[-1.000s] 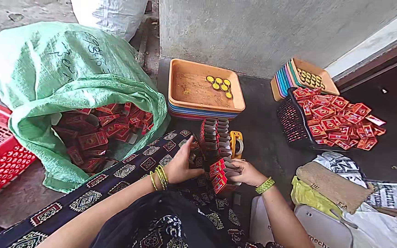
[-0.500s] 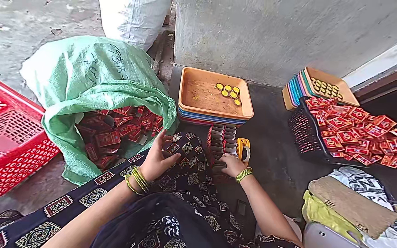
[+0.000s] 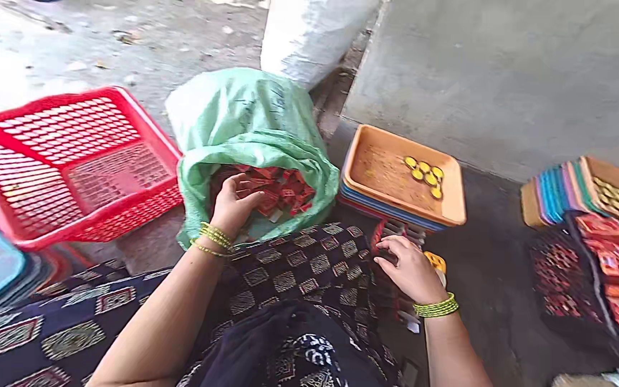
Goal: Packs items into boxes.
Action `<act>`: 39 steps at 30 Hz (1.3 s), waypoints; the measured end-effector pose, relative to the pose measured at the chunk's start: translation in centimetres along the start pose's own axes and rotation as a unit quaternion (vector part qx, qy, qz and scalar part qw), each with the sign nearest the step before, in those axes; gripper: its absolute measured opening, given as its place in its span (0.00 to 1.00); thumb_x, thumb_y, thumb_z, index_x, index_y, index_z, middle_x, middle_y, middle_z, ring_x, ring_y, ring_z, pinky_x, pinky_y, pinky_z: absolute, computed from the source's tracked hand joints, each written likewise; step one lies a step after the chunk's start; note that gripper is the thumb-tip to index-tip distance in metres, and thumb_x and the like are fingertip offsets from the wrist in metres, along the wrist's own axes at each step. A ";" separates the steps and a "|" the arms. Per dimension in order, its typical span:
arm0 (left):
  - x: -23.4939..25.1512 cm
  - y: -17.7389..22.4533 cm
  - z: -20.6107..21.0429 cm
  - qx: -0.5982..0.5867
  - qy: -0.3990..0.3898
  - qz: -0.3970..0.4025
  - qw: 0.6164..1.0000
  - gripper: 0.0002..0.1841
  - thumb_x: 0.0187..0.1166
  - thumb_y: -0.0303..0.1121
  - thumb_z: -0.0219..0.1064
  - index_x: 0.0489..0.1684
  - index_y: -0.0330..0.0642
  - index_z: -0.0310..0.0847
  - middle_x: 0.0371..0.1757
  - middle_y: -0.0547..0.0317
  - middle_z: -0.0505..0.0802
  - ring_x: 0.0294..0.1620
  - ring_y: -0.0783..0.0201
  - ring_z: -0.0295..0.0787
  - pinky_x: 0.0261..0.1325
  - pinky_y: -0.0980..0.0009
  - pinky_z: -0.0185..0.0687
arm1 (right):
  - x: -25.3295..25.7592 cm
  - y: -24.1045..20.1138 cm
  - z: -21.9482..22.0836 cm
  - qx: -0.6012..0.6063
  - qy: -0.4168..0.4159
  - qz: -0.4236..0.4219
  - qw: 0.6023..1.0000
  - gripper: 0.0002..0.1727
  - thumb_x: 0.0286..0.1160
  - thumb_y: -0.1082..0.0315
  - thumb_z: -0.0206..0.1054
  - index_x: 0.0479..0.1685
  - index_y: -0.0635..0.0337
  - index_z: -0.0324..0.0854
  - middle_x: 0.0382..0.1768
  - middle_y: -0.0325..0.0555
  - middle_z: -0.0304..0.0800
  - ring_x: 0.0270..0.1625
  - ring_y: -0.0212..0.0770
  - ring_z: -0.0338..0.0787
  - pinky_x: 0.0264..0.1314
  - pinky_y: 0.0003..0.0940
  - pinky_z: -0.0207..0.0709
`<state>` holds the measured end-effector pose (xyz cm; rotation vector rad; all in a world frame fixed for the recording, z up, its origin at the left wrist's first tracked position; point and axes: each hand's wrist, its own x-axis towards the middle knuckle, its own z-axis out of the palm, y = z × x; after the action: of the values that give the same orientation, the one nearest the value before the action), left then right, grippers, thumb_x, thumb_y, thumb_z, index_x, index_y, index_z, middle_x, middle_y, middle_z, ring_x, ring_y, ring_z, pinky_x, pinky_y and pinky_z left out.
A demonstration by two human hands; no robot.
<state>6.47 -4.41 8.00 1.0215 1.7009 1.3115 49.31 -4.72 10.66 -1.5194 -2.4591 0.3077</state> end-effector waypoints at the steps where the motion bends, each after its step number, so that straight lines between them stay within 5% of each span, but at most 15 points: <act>1: 0.8 -0.8 -1.0 -0.014 0.015 -0.029 0.999 0.40 0.71 0.39 0.78 0.83 0.41 0.63 0.71 0.45 0.84 0.63 0.52 0.89 0.63 0.51 0.88 | 2.2 -1.4 0.4 0.012 0.008 -0.039 0.999 0.16 0.74 0.56 0.73 0.57 0.50 0.90 0.64 0.42 0.90 0.60 0.42 0.89 0.67 0.43 0.82; 4: 3.2 -4.3 -3.2 -0.034 0.050 -0.094 0.994 0.38 0.71 0.40 0.74 0.83 0.39 0.65 0.68 0.44 0.87 0.61 0.50 0.90 0.61 0.48 0.88 | 9.3 -6.2 2.4 0.007 -0.036 -0.110 0.993 0.16 0.78 0.55 0.69 0.58 0.51 0.90 0.63 0.42 0.91 0.61 0.41 0.90 0.69 0.42 0.82; 9: 6.0 -9.6 -4.6 -0.023 0.094 -0.193 0.976 0.34 0.71 0.39 0.73 0.79 0.39 0.70 0.66 0.38 0.87 0.61 0.43 0.89 0.61 0.42 0.86 | 21.8 -13.3 9.2 -0.093 -0.244 -0.069 0.963 0.20 0.79 0.60 0.67 0.67 0.53 0.85 0.69 0.50 0.86 0.73 0.52 0.85 0.76 0.57 0.75; 12: 6.7 -9.9 -4.8 -0.076 0.085 -0.246 0.962 0.30 0.75 0.38 0.71 0.77 0.38 0.72 0.64 0.37 0.88 0.61 0.46 0.88 0.63 0.48 0.85 | 27.1 -15.1 15.2 -0.139 -0.312 -0.090 0.936 0.21 0.76 0.62 0.68 0.68 0.57 0.83 0.71 0.56 0.84 0.75 0.58 0.82 0.76 0.63 0.74; 19: 7.9 -8.5 -6.0 -0.061 0.108 -0.230 0.965 0.23 0.76 0.41 0.66 0.70 0.43 0.80 0.60 0.41 0.90 0.59 0.45 0.88 0.60 0.42 0.83 | 29.2 -22.8 26.8 -0.030 -0.452 -0.133 0.881 0.25 0.75 0.55 0.73 0.66 0.60 0.85 0.64 0.59 0.89 0.71 0.57 0.85 0.78 0.60 0.72; 22: 8.6 -9.4 -6.2 -0.032 0.093 -0.230 0.968 0.21 0.75 0.39 0.65 0.66 0.44 0.84 0.61 0.41 0.91 0.63 0.44 0.88 0.63 0.39 0.81 | 27.8 -25.6 29.8 -0.044 -0.452 -0.165 0.876 0.48 0.58 0.63 0.83 0.85 0.63 0.67 0.79 0.66 0.74 0.81 0.62 0.75 0.82 0.63 0.67; 25: 8.9 -10.0 -6.7 0.011 0.065 -0.254 0.965 0.22 0.75 0.41 0.65 0.66 0.43 0.84 0.60 0.40 0.90 0.65 0.44 0.86 0.65 0.38 0.79 | 26.3 -26.9 30.5 -0.084 -0.420 -0.226 0.875 0.45 0.62 0.72 0.75 0.88 0.59 0.65 0.83 0.66 0.67 0.85 0.63 0.69 0.85 0.58 0.66; 27: 8.7 -10.0 -7.0 0.036 0.052 -0.279 0.958 0.25 0.76 0.43 0.67 0.70 0.38 0.79 0.61 0.36 0.89 0.64 0.40 0.86 0.64 0.37 0.78 | 26.0 -26.6 31.0 -0.098 -0.395 -0.257 0.877 0.32 0.73 0.79 0.62 0.83 0.58 0.73 0.80 0.64 0.71 0.84 0.62 0.71 0.85 0.56 0.67; 29: 8.7 -10.3 -7.1 0.062 0.044 -0.299 0.951 0.31 0.76 0.44 0.67 0.76 0.35 0.71 0.63 0.32 0.87 0.66 0.37 0.85 0.66 0.36 0.78 | 26.7 -25.5 31.8 -0.086 -0.380 -0.257 0.884 0.25 0.81 0.75 0.57 0.78 0.59 0.78 0.78 0.60 0.78 0.84 0.56 0.74 0.87 0.52 0.66; 32: 8.4 -10.6 -7.1 0.100 0.031 -0.302 0.948 0.33 0.76 0.43 0.68 0.79 0.35 0.67 0.63 0.31 0.87 0.67 0.36 0.85 0.67 0.34 0.77 | 28.2 -23.6 32.1 -0.007 -0.405 -0.204 0.891 0.18 0.82 0.66 0.63 0.66 0.61 0.86 0.71 0.56 0.84 0.79 0.52 0.79 0.86 0.51 0.67; 36: 8.6 -10.7 -7.2 0.163 -0.019 -0.306 0.938 0.35 0.77 0.46 0.69 0.79 0.33 0.68 0.65 0.31 0.87 0.69 0.37 0.84 0.69 0.35 0.76 | 29.1 -22.2 28.8 0.059 -0.475 -0.154 0.864 0.19 0.88 0.63 0.62 0.71 0.60 0.80 0.65 0.59 0.87 0.61 0.55 0.90 0.68 0.55 0.81; 39: 8.1 -10.6 -7.4 0.186 -0.043 -0.307 0.932 0.39 0.74 0.53 0.72 0.77 0.31 0.71 0.63 0.32 0.88 0.66 0.37 0.86 0.69 0.35 0.77 | 29.8 -22.0 24.9 0.130 -0.443 -0.179 0.869 0.16 0.89 0.63 0.60 0.67 0.59 0.82 0.61 0.56 0.90 0.57 0.50 0.92 0.64 0.51 0.83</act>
<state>-5.08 -1.61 -1.58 0.6390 2.0213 0.5471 10.16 10.94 -3.85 -0.8531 -3.0761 1.4627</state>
